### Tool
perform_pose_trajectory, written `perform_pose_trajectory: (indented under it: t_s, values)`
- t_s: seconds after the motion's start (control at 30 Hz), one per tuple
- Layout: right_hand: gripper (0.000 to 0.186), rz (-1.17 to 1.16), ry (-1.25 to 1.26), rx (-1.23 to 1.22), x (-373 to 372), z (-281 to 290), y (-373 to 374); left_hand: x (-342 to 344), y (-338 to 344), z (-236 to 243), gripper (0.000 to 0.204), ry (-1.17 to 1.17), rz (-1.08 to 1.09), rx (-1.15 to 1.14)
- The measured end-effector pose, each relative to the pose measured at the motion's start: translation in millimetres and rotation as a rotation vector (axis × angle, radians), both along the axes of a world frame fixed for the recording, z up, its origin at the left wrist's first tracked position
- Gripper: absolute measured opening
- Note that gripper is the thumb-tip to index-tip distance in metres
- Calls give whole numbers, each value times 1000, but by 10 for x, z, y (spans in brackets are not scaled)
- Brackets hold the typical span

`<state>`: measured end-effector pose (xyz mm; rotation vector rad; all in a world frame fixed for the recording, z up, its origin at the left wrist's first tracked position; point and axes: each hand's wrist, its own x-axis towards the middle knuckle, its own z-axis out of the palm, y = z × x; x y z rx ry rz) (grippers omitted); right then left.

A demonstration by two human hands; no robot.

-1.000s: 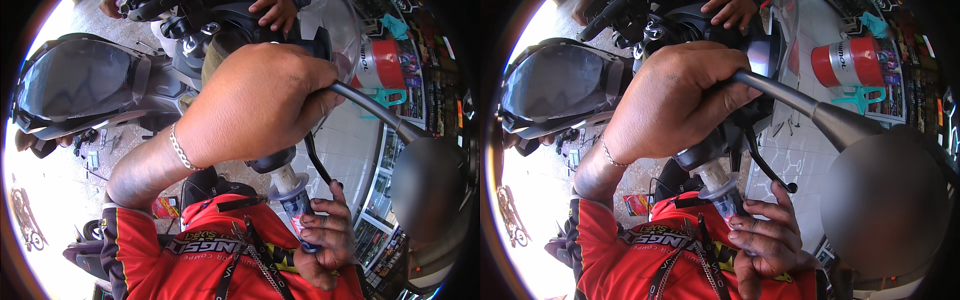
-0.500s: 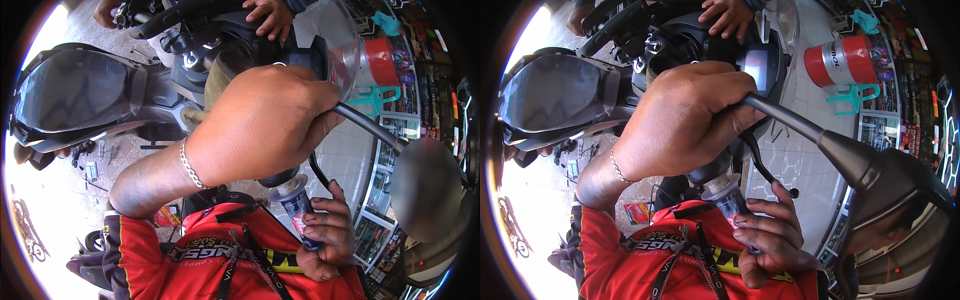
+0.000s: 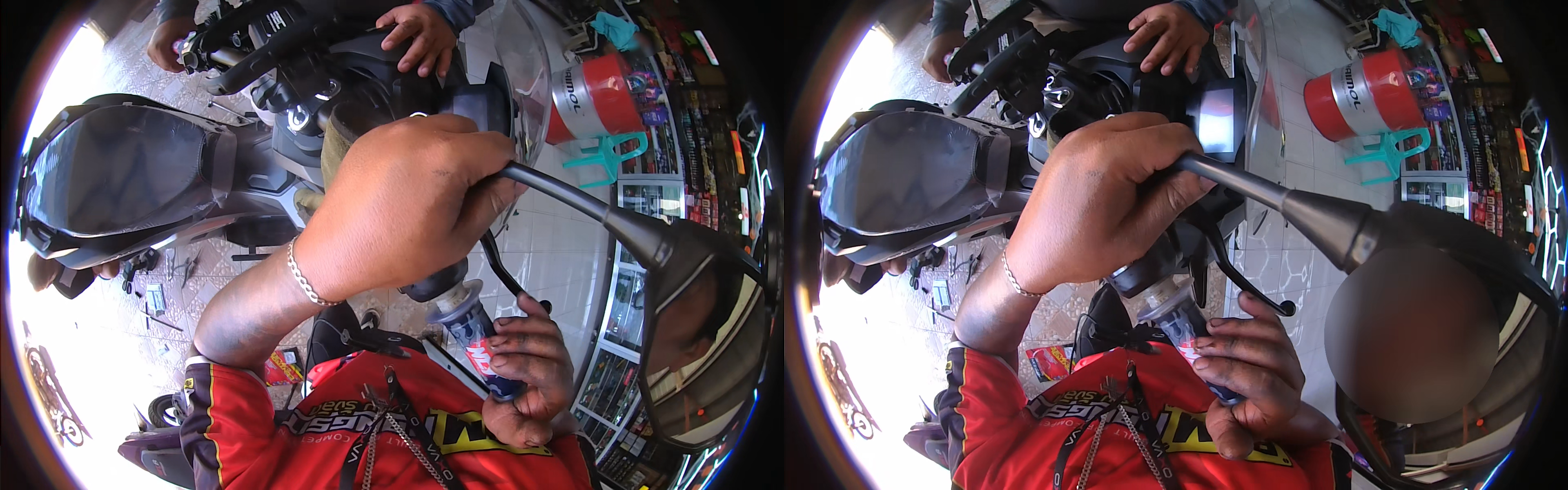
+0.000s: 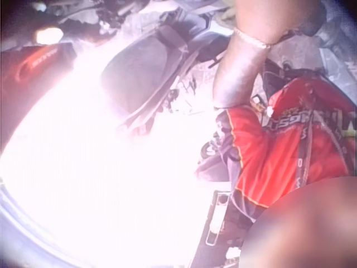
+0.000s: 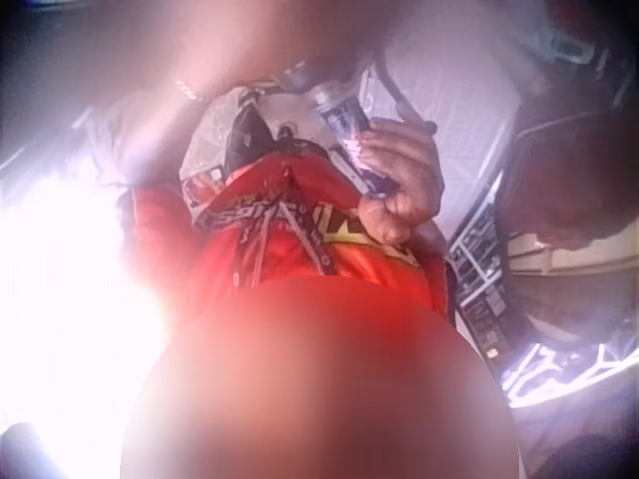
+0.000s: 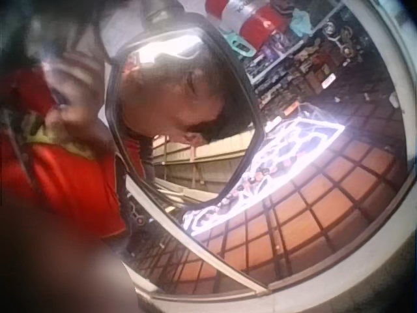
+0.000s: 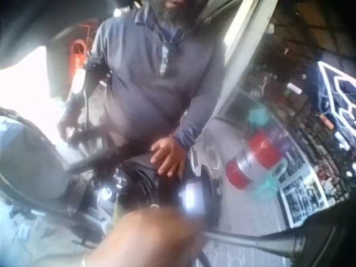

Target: The person applies lubricant to the motorcycle handlebar area, then uses a screwdriver to adjust components near the handlebar. Later, the person kneels and uses a power drill on the rear wheel area while another person works nearby.

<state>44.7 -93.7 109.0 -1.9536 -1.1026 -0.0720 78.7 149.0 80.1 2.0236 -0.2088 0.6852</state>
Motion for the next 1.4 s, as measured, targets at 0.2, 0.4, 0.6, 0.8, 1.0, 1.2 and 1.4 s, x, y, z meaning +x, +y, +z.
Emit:
perform_pose_trajectory:
  t_s: [0.2,0.4,0.6,0.8,1.0,1.2,1.4]
  values:
    - [96,-46,-153,137,-143,24,-138,-15,-17,45,22,17,35,-18]
    - [92,-10,-316,138,-61,82,-19,-69,25,86,17,77,7,28]
    - [85,-47,-294,160,-25,79,108,-54,25,72,18,30,2,11]
    - [83,-36,-236,179,-44,48,-22,-68,24,107,19,87,2,17]
    - [76,18,-304,230,-129,54,-82,-41,0,31,23,-35,58,18]
    - [71,66,-297,158,-60,18,-31,-106,37,96,25,-19,31,-40]
    - [71,43,-258,119,-67,6,-100,-103,13,110,21,12,15,-14]
